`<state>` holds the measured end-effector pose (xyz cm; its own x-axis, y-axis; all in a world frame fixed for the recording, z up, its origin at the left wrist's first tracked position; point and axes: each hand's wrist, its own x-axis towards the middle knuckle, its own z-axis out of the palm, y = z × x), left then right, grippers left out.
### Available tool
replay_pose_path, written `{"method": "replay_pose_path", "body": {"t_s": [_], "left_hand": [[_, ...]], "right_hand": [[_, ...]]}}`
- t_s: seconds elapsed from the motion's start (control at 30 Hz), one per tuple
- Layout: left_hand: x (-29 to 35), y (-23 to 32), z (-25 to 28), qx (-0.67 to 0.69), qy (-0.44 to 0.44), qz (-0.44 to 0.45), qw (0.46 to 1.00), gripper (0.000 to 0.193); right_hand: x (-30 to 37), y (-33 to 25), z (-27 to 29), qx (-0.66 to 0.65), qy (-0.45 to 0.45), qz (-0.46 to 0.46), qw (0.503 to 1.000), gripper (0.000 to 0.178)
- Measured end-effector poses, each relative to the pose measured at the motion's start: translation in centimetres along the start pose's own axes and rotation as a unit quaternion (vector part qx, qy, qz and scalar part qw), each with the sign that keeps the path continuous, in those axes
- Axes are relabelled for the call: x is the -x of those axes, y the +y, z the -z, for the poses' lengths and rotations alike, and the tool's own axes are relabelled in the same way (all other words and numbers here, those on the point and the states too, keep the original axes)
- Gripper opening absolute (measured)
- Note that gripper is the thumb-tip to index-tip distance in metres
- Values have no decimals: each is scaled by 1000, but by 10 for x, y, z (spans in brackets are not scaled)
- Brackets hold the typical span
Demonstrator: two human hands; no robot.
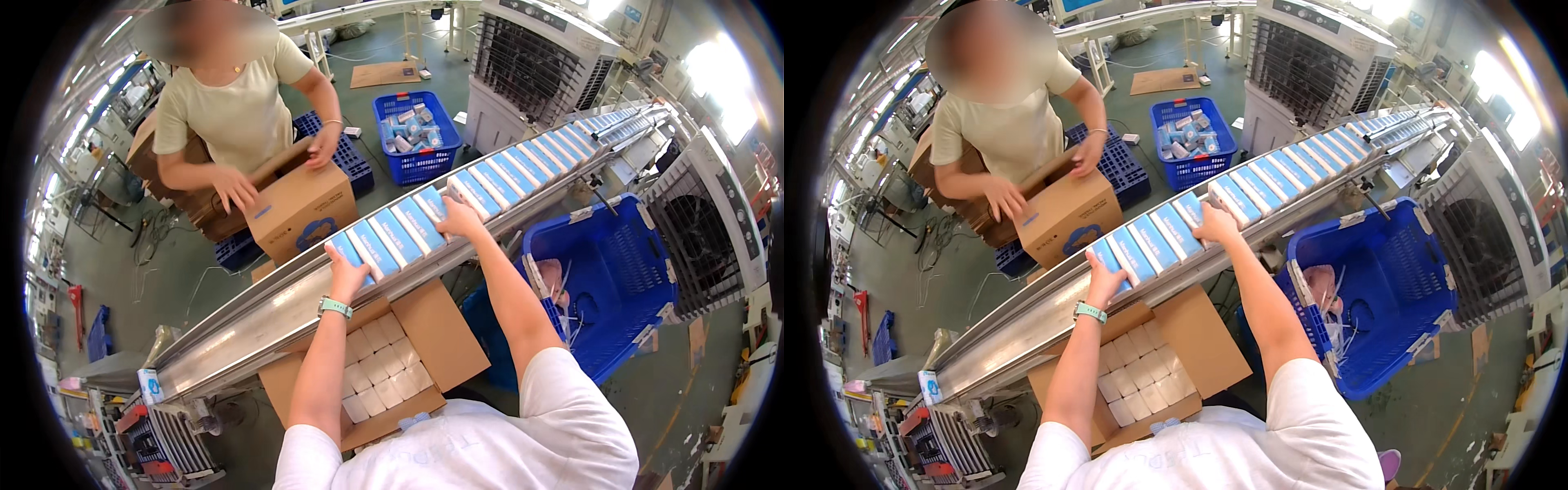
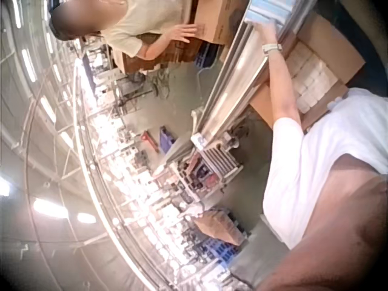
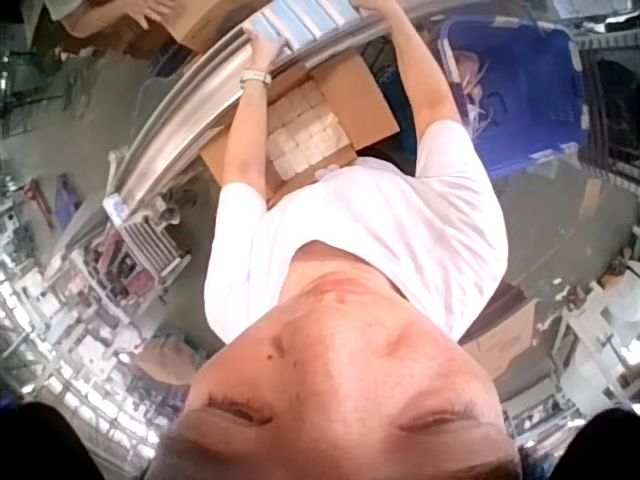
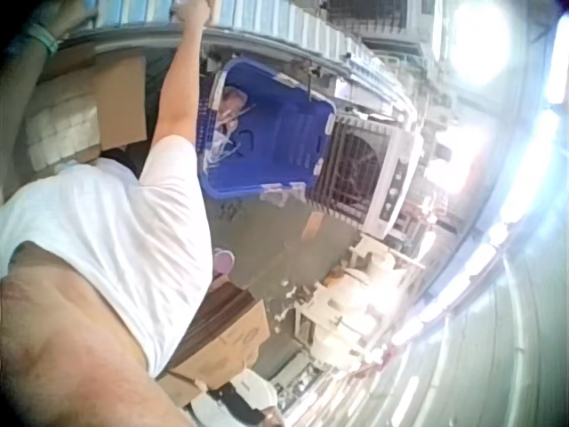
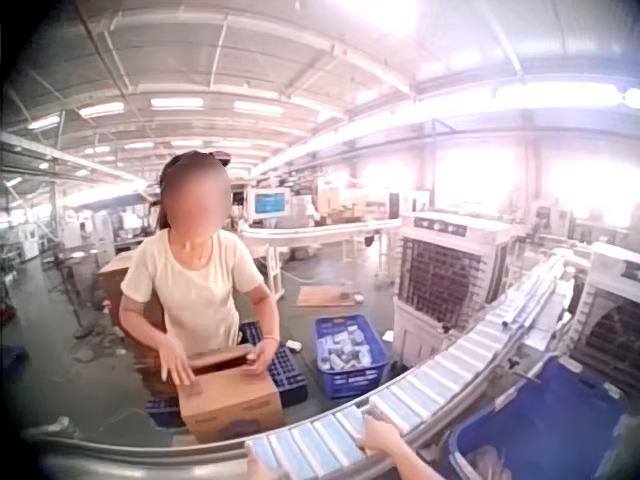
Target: The person takes stacks of small blue and white boxes from a conveyor belt and places them into a larger cardboard box. They arrange the boxes in rows to fill the container and then move the filled box to a nearby cart.
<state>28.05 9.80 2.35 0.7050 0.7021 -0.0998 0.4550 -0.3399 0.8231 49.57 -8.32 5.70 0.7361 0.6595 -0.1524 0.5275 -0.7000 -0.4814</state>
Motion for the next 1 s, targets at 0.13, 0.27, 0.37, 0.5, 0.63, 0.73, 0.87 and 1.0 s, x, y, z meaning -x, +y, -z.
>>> {"method": "replay_pose_path", "body": {"t_s": [0.13, 0.27, 0.37, 0.5, 0.63, 0.73, 0.87, 1.0], "left_hand": [[9, -14, 43, -41, 69, -116, 990, 103], [76, 42, 134, -87, 175, -202, 960, 92], [157, 55, 166, -99, 123, -136, 978, 80], [236, -1, 165, -109, -95, 169, 975, 77], [240, -128, 117, 5, -326, 218, 920, 47], [202, -158, 83, -321, -458, 66, 827, 39], [175, -162, 62, -379, -470, 59, 795, 47], [183, -146, 87, -317, -471, 54, 822, 59]], "right_hand": [[9, -36, -29, -88, 59, 42, 993, 75], [74, -100, 7, -165, 176, 148, 959, 71], [162, -138, 26, -125, 130, 153, 972, 73], [220, -102, -47, -98, -109, 93, 985, 66], [209, -57, -159, 21, -343, 61, 937, 43], [201, -60, -191, 187, -332, 110, 918, 40], [181, -76, -203, 207, -325, 145, 911, 40], [198, -80, -172, 94, -364, 112, 920, 47]]}}
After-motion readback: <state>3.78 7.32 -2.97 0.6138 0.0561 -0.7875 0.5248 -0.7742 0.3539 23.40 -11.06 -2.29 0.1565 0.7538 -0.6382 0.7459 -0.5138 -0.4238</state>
